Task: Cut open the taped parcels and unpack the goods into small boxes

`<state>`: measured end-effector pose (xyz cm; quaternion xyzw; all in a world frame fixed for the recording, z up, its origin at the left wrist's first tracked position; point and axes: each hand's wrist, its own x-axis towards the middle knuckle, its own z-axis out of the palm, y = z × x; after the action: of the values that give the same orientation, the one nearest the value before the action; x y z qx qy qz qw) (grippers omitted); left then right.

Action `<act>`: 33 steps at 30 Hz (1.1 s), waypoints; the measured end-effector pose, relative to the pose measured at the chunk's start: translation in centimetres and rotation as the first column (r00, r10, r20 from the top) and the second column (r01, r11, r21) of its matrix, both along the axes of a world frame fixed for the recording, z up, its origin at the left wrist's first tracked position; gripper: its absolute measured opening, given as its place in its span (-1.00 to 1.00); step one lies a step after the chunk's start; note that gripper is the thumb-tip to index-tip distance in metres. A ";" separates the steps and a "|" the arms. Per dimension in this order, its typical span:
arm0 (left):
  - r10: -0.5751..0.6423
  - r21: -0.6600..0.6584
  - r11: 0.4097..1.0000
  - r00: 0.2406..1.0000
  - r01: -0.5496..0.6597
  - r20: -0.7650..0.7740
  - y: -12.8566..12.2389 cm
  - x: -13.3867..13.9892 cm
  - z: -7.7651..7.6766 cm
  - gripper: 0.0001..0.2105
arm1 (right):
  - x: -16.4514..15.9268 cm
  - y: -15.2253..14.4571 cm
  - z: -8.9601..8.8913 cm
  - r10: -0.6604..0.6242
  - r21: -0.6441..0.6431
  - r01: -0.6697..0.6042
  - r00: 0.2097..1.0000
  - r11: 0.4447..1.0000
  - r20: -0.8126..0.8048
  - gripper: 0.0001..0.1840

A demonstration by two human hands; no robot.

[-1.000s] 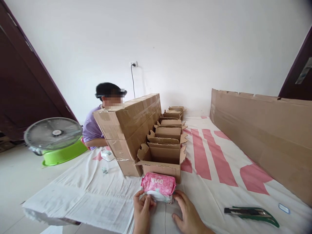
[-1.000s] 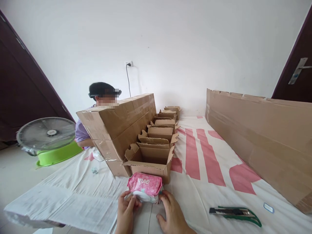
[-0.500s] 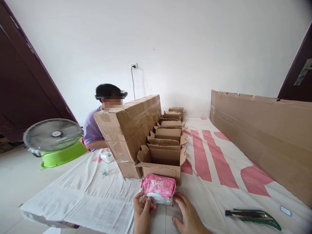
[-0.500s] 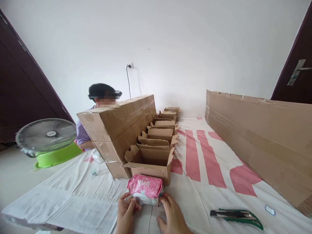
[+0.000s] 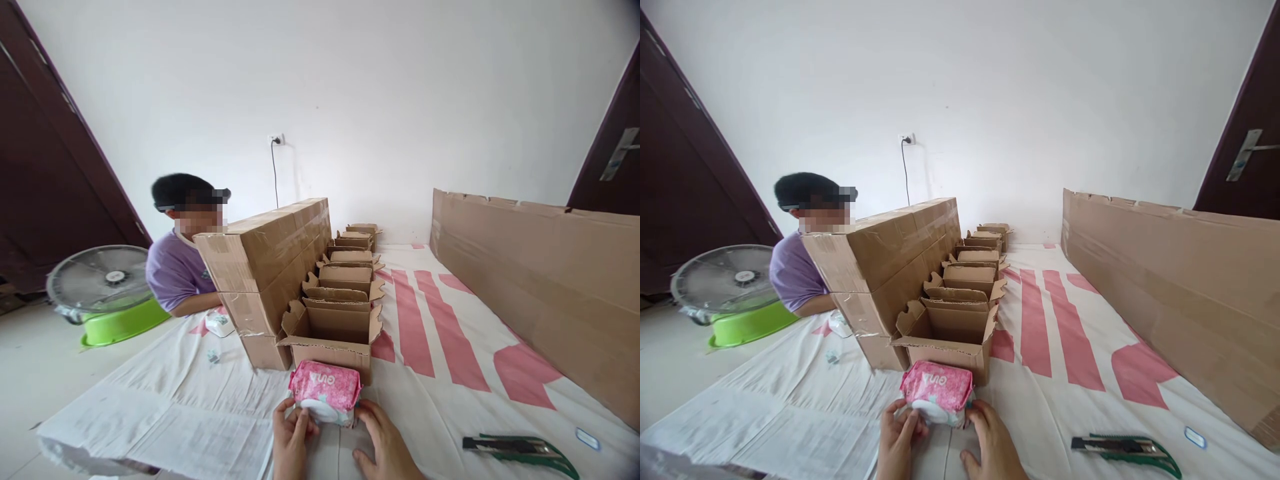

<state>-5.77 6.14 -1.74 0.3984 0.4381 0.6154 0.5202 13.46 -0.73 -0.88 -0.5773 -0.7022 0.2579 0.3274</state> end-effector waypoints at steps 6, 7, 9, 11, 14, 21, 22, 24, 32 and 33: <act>0.001 0.014 1.000 1.000 -0.001 0.000 0.2 -0.1 -0.3 -0.43 | -0.1 0.0 0.0 0.001 0.000 -0.001 1.000 1.000 -0.001 -0.29; -0.001 0.015 1.000 1.000 0.001 -0.006 0.2 -0.1 -0.3 -0.43 | -0.1 0.0 -0.1 0.003 0.001 -0.003 1.000 1.000 0.001 -0.29; -0.003 0.016 1.000 1.000 0.003 -0.020 0.1 -0.1 -0.3 -0.43 | -0.1 -0.1 -0.3 0.001 0.009 -0.001 1.000 1.000 0.000 -0.30; -0.003 0.017 1.000 1.000 0.004 -0.029 0.1 -0.1 -0.2 -0.44 | -0.1 -0.1 -0.6 -0.004 0.025 0.004 1.000 1.000 -0.008 -0.30; -0.010 0.020 1.000 0.999 0.011 -0.043 0.0 -0.1 -0.1 -0.44 | 0.0 0.0 -0.9 -0.009 0.043 0.009 1.000 0.999 -0.018 -0.30; -0.010 0.040 0.999 0.997 0.013 -0.083 -0.1 -0.1 0.1 -0.45 | 0.0 0.0 -1.0 -0.009 0.053 0.009 1.000 0.999 -0.009 -0.34; -0.010 0.042 0.999 0.996 0.014 -0.084 -0.1 -0.1 0.1 -0.45 | 0.0 0.0 -1.0 -0.010 0.053 0.010 1.000 0.999 -0.007 -0.34; -0.012 0.039 0.999 0.996 0.015 -0.084 -0.1 -0.1 0.1 -0.45 | 0.0 -0.1 -1.0 -0.009 0.054 0.009 1.000 0.999 -0.003 -0.34; -0.016 0.036 0.999 0.996 0.019 -0.086 -0.2 -0.1 0.2 -0.46 | 0.0 -0.1 -1.0 -0.015 0.058 0.016 1.000 0.998 -0.006 -0.35; -0.015 0.031 0.999 0.996 0.018 -0.084 -0.2 -0.1 0.1 -0.46 | 0.0 -0.1 -0.9 -0.013 0.055 0.014 1.000 0.998 -0.007 -0.35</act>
<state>-5.90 5.98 -1.60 0.4356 0.4463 0.6007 0.5001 13.43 -0.82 -1.78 -0.5720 -0.7040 0.2382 0.3471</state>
